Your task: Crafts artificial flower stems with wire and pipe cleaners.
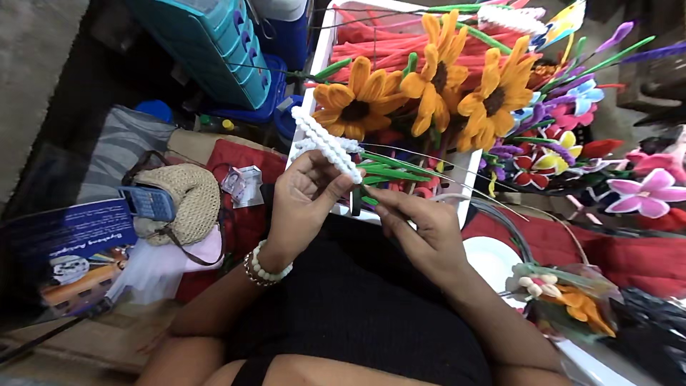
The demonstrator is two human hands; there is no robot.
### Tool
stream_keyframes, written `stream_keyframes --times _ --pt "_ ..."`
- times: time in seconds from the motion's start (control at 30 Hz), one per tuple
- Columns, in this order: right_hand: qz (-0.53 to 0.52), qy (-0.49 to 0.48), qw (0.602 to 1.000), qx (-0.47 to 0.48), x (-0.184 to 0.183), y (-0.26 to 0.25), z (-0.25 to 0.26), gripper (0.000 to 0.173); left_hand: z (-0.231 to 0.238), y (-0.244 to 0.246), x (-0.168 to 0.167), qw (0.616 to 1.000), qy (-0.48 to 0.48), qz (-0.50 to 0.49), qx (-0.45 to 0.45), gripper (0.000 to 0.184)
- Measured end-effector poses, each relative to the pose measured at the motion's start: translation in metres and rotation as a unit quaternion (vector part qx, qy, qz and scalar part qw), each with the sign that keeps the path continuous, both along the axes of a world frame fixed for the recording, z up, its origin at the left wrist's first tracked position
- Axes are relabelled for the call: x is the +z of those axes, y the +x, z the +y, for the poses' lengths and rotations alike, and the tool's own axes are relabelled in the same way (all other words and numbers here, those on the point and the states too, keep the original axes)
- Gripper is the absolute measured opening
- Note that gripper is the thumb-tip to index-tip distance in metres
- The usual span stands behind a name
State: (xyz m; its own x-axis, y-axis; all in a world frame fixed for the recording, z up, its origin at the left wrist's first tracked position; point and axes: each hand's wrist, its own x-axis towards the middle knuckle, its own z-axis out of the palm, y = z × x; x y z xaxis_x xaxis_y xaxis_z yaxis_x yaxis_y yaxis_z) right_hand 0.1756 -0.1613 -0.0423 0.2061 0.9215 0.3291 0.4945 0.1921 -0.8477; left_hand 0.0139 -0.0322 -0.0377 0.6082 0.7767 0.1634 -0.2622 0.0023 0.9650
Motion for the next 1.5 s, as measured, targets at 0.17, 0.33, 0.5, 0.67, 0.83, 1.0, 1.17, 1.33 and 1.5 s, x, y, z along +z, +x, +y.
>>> stream_keyframes --times 0.17,0.33,0.5,0.67,0.83,1.0,1.17,1.33,1.5 --pt "-0.083 0.010 0.996 -0.013 0.005 -0.003 -0.001 0.026 0.000 0.001 -0.001 0.999 0.014 -0.005 0.036 0.028" --pt "-0.075 -0.006 0.997 0.018 0.010 0.001 -0.003 0.026 0.001 0.000 -0.003 0.999 0.035 -0.017 0.037 0.027" --pt "-0.095 0.012 0.995 0.041 0.009 0.010 -0.003 0.026 0.002 -0.002 -0.003 1.000 -0.005 -0.019 0.007 0.026" --pt "-0.077 -0.001 0.996 0.042 0.010 0.011 -0.004 0.027 0.002 -0.001 -0.004 0.999 -0.009 -0.034 -0.016 0.029" --pt "-0.083 -0.020 0.996 0.038 0.011 0.009 -0.005 0.027 0.008 -0.006 -0.007 0.998 0.061 -0.007 -0.027 0.021" --pt "-0.141 -0.011 0.989 0.045 0.012 0.013 -0.005 0.028 0.017 -0.014 -0.008 0.995 0.018 0.005 -0.094 0.020" --pt "-0.131 -0.028 0.990 0.039 0.012 0.010 -0.005 0.028 0.018 -0.013 -0.005 0.992 0.075 0.008 -0.105 0.017" --pt "-0.118 -0.015 0.992 0.030 0.011 0.007 -0.004 0.028 0.015 -0.009 -0.013 0.994 0.057 -0.038 -0.083 0.015" --pt "-0.101 -0.009 0.994 0.033 0.009 0.007 -0.005 0.028 0.014 -0.007 -0.018 0.992 -0.003 -0.067 -0.106 0.026"
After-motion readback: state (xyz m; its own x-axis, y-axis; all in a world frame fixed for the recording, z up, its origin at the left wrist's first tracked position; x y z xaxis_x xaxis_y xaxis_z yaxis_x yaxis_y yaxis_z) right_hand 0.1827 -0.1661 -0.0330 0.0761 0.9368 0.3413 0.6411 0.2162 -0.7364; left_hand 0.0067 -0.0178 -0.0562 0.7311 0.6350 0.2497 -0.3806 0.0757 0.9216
